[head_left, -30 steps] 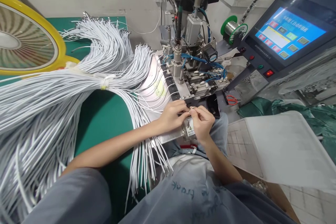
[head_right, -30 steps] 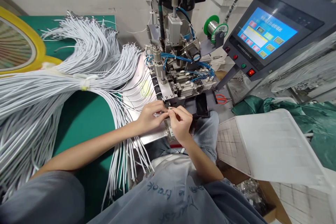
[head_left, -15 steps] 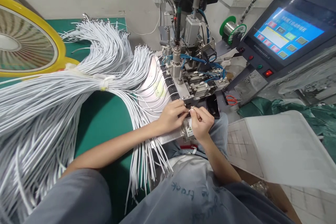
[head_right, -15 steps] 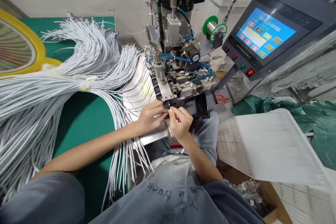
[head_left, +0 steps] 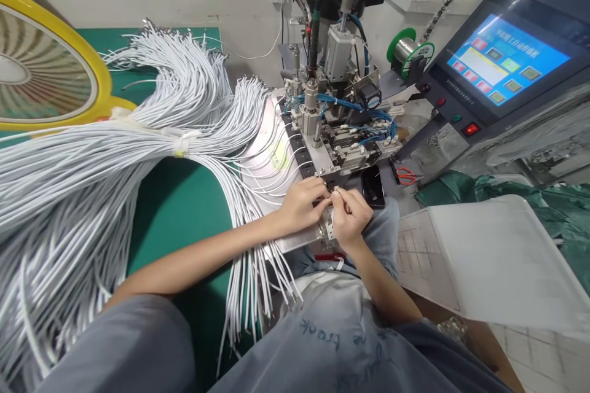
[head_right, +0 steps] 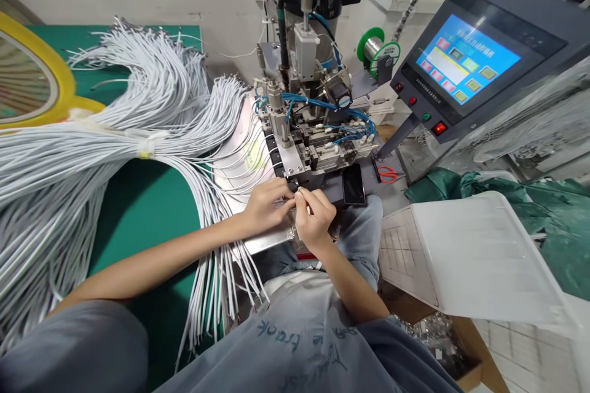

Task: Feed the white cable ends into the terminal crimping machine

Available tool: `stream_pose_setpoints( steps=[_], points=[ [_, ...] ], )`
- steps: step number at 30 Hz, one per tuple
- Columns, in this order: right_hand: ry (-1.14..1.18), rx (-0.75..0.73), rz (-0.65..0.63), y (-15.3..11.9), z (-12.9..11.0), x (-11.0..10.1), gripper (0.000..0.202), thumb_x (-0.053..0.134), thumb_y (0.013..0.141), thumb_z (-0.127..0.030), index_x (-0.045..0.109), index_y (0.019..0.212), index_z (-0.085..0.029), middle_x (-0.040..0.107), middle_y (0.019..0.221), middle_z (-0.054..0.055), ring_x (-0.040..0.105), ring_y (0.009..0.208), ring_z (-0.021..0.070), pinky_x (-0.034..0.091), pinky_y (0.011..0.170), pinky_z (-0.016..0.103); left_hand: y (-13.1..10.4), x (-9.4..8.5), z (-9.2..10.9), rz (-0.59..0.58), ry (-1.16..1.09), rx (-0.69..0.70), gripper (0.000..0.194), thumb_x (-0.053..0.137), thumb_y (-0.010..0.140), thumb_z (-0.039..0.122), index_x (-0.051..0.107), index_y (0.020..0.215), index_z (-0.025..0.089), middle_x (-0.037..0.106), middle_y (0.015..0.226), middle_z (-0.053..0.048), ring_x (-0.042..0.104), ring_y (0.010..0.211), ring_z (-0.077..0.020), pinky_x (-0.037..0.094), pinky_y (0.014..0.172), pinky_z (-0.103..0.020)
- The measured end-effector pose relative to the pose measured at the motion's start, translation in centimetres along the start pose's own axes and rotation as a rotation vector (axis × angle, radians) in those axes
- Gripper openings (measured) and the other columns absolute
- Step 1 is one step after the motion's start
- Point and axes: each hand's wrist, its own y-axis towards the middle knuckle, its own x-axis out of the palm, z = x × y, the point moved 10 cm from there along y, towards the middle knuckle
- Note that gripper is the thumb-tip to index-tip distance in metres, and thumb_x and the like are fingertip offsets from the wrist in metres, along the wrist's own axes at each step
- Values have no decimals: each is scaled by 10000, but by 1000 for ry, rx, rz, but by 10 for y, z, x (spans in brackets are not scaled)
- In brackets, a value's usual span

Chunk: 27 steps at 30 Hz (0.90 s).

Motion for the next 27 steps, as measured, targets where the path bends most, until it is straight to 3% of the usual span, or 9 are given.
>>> stream_pose_setpoints(
  steps=[4,8,11,13,17,21,24,27],
  points=[
    [5,70,-64,6,5,1,217,538,832,-288,702,749,-173,510,554,8,426,501,114,374,509,269,2,0,7,-29,213,125,237,440,851,128,506,626,166,470,575,-7,382,549,-123,270,489,-256],
    [210,222,-30,-1,15,9,233,532,838,-310,677,726,-166,554,619,18,489,558,127,391,512,258,1,-2,-5,21,-11,-44,218,498,843,179,477,627,165,479,583,10,424,565,-106,338,525,-226],
    [188,163,23,-6,12,11,211,520,848,-281,683,783,-164,563,642,26,506,590,133,400,535,259,-2,3,-13,23,-101,-129,237,512,836,189,445,609,167,467,567,24,426,548,-95,353,526,-213],
    [92,70,22,-4,6,10,205,513,849,-261,688,803,-164,542,619,22,472,558,124,384,528,258,-2,4,-12,7,-8,-97,227,490,839,172,458,615,166,477,575,15,424,554,-103,346,520,-223],
    [-77,-4,-125,10,5,10,227,505,836,-250,669,706,-162,445,550,-4,369,497,101,331,498,254,0,5,3,-54,371,184,247,408,849,102,513,634,163,502,605,-25,411,573,-133,297,497,-264],
    [30,143,-388,22,22,21,238,529,771,-248,586,560,-152,358,498,-37,308,466,78,259,435,231,-1,10,16,-132,560,448,264,400,883,100,534,666,164,524,644,-24,439,614,-131,326,539,-263],
    [178,272,-576,19,34,35,214,548,721,-251,557,535,-147,346,477,-47,299,448,69,230,412,220,1,11,16,-165,539,456,269,407,889,108,547,666,164,523,638,-20,442,619,-129,326,541,-259],
    [198,204,-546,24,31,32,240,551,739,-242,550,520,-147,338,492,-46,302,462,72,242,437,230,3,11,7,-161,409,294,264,422,873,122,577,662,154,517,613,-24,426,592,-132,310,514,-258]
  ],
)
